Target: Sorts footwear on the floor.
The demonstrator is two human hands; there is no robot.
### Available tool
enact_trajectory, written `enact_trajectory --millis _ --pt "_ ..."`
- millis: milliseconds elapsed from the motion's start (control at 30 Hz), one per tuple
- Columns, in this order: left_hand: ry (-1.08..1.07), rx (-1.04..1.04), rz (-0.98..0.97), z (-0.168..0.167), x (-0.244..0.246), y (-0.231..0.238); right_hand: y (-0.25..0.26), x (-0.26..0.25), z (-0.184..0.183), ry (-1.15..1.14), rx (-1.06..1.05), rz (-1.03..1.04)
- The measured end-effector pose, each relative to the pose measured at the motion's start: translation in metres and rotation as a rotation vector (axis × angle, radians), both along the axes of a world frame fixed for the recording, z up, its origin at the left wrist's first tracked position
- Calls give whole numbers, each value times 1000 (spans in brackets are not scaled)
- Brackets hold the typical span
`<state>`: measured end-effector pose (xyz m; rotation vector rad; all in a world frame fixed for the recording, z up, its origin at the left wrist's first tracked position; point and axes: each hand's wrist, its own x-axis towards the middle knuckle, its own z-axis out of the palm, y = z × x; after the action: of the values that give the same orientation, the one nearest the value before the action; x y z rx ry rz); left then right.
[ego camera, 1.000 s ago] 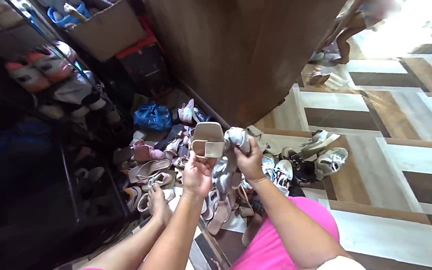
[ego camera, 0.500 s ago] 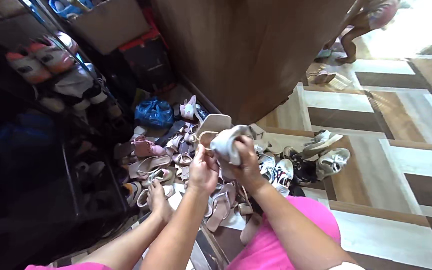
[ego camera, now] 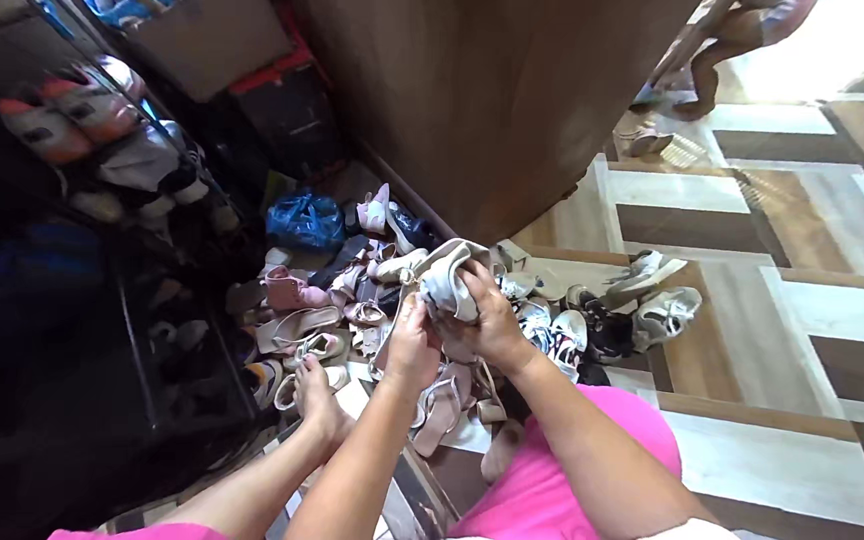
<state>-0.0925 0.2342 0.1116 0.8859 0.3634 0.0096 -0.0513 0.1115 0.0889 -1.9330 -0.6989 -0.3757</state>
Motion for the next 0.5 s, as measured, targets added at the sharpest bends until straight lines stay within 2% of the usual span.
enact_trajectory --millis 100,267,500 --pt "-27 58 -38 -7 -2 6 1 -4 2 59 -48 -42" --pt "-60 90 -92 -16 -6 9 -1 -6 6 282 -38 -114" --pt "-72 85 -183 -15 -5 11 1 -3 4 245 23 -248"
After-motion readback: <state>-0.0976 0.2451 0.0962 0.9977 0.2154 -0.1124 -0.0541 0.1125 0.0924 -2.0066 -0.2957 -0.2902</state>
